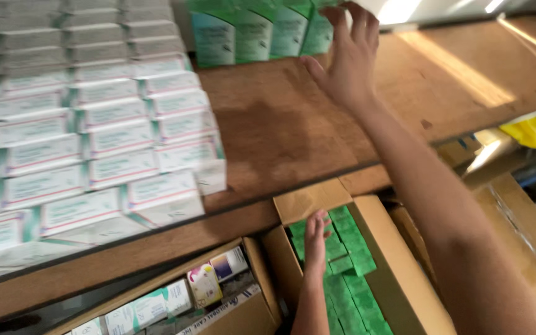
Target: The person sits on the floor and repeatedly picks up small green and white boxes from a cardboard box, then places them onto a nearby wooden shelf. The person arranges the boxes in neat rows on the shelf.
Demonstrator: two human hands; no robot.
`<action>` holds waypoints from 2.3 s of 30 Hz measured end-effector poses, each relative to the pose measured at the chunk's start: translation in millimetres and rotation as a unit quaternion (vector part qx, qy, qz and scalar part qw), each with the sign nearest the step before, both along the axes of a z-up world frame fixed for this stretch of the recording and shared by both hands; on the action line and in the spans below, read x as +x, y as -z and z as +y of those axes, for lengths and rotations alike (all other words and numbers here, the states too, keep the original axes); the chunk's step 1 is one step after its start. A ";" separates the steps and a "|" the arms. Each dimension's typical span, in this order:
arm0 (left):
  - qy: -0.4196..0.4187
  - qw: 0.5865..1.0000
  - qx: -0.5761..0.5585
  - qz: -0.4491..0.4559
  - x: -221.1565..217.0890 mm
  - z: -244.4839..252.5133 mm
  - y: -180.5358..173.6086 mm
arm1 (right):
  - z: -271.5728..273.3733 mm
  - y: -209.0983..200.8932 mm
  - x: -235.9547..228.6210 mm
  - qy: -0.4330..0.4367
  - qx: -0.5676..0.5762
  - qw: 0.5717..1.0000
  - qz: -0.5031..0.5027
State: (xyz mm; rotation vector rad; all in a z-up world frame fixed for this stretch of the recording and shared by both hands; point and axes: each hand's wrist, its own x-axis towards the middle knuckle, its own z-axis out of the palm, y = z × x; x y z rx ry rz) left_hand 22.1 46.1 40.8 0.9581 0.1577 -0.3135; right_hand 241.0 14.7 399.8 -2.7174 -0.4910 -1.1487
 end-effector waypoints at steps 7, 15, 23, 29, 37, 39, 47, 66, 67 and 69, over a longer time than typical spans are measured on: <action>0.031 0.999 -0.003 0.009 13.7 4.5 -7.1 | -2.3 -2.5 122.9 0.124 -0.007 0.962 0.242; 0.019 1.000 -0.021 0.008 8.1 -11.5 13.9 | -69.3 53.5 96.0 0.036 0.067 0.995 0.067; 0.071 0.989 -0.100 -0.077 -6.0 2.0 -7.9 | -128.2 33.0 -249.1 -0.028 0.111 0.993 0.008; 0.182 0.960 -0.021 -0.210 -25.9 5.7 -33.2 | -111.9 133.9 -365.0 0.042 0.083 0.964 0.249; 0.385 0.835 0.197 -0.340 -60.9 19.9 -55.2 | -110.1 228.6 -394.2 0.102 0.225 0.923 0.296; 0.411 0.810 0.286 -0.306 -67.2 21.5 -55.7 | -110.1 238.5 -403.6 0.123 0.238 0.916 0.299; 0.140 0.915 0.289 -0.243 -64.3 28.7 -35.1 | -95.1 358.1 -442.2 0.221 0.269 0.882 0.317; 0.108 0.890 0.411 -0.167 -66.0 14.5 7.3 | -73.9 479.6 -417.4 0.280 0.500 0.769 0.285; 0.107 0.878 0.430 -0.184 -66.5 14.0 10.3 | -76.2 492.7 -407.7 0.265 0.545 0.747 0.274; 0.102 0.852 0.467 -0.216 -68.1 14.3 13.5 | -77.8 513.4 -395.1 0.252 0.549 0.764 0.228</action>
